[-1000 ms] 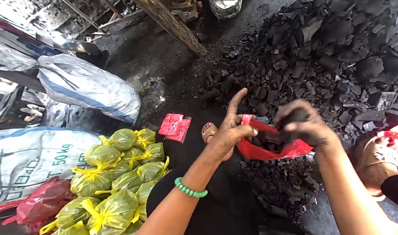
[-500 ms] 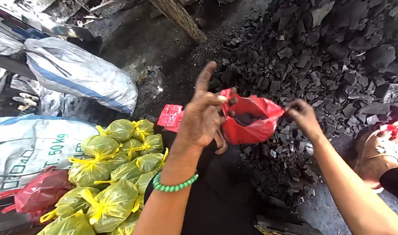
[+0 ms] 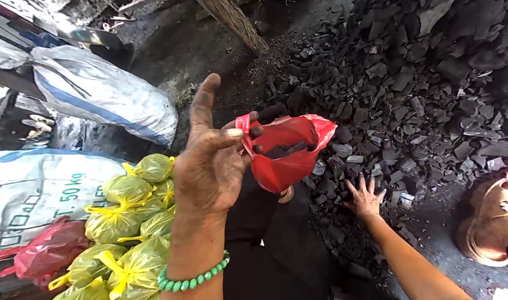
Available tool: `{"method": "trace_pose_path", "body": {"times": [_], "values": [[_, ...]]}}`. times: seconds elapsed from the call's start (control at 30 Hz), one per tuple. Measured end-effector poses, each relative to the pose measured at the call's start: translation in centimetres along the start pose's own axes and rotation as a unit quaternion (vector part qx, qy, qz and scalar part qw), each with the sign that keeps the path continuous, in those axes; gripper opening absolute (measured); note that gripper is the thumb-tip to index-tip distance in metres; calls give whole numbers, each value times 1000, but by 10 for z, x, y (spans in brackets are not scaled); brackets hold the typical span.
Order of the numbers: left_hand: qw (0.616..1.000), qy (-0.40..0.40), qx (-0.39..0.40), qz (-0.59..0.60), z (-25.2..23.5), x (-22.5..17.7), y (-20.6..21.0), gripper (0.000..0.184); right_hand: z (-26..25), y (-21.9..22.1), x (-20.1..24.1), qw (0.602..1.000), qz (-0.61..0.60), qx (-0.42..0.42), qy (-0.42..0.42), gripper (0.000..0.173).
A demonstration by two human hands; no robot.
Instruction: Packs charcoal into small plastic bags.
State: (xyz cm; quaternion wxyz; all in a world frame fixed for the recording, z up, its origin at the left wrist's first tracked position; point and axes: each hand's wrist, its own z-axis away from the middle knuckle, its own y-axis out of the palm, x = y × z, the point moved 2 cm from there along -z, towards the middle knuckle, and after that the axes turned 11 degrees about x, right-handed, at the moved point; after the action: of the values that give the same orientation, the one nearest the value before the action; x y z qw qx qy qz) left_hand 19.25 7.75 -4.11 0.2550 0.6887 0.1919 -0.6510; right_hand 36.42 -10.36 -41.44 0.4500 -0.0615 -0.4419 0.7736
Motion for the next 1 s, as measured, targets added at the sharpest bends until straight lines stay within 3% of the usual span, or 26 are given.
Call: {"method": "trace_pose_path", "body": {"times": [0.2,0.27,0.4,0.57,0.7,0.8,0.87,0.93,1.0], "values": [[999,-25,1,26,0,2,0,56,25,-8,-16,999,-12,46,3,66],[999,-27,15,30,1,2,1,56,22,-14,-20,997,-9,71,9,70],[999,-33,30,27,-2,5,8,55,18,-4,-4,995,-32,90,37,96],[998,-49,25,25,-10,6,17,55,29,8,-21,995,38,71,-54,68],[998,-61,31,6,-15,9,19,55,28,-7,-46,996,-29,59,-60,66],[997,-70,42,-8,-17,15,22,56,19,-27,-58,985,-152,60,-57,62],[996,-68,59,-23,-24,21,25,63,16,-49,-63,946,-311,61,-64,53],[993,-76,80,-48,-33,29,30,76,18,-71,-69,870,-476,64,-110,46],[989,-86,105,-61,-34,36,39,81,24,-99,-73,782,-592,58,-187,52]]}}
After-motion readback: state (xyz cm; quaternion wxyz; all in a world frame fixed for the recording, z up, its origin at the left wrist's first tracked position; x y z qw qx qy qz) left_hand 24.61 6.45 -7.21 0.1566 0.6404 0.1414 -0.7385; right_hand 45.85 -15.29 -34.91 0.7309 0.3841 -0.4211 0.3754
